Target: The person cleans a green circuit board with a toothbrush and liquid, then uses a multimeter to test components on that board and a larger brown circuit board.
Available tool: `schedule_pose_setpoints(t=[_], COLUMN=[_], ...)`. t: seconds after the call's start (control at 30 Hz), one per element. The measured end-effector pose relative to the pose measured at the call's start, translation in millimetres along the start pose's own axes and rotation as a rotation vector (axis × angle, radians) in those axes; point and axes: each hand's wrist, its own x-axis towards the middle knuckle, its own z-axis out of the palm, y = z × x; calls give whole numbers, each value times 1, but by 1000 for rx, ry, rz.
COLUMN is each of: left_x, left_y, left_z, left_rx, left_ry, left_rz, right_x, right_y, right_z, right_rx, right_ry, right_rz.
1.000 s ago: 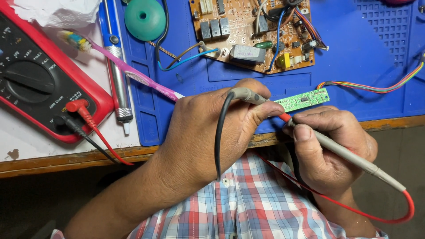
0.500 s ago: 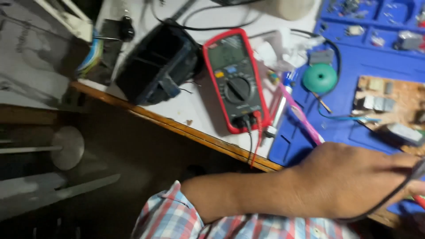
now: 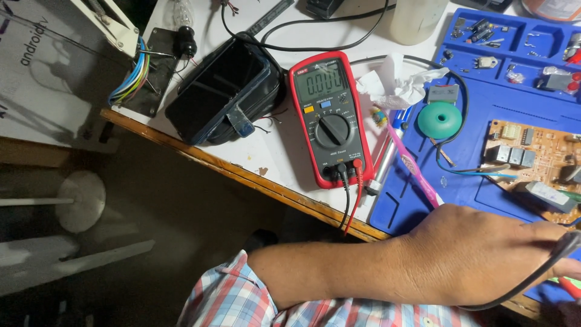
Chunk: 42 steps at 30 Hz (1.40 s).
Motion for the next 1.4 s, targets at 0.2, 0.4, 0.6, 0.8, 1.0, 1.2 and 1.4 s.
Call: schedule_pose_setpoints(t=[0.2, 0.4, 0.6, 0.8, 1.0, 1.2, 1.4], left_x=[2, 2, -2, 9, 14, 14, 15], left_y=[3, 0, -13, -7, 0, 1, 2], left_z=[1, 2, -6, -26, -42, -43, -44], left_rx=[-62, -35, 12, -200, -174, -163, -141], left_ry=[77, 74, -121, -120, 1, -5, -37], left_rz=[-6, 13, 44, 99, 29, 2, -25], right_x=[16, 38, 61, 73, 82, 80, 81], right_y=[109, 196, 211, 209, 180, 185, 185], right_z=[-54, -149, -248, -380, -392, -389, -390], right_rx=[276, 554, 806, 678, 706, 771, 776], right_ry=[-83, -163, -236, -258, -284, -275, -323], right_rz=[-109, -220, -327, -285, -329, -318, -311])
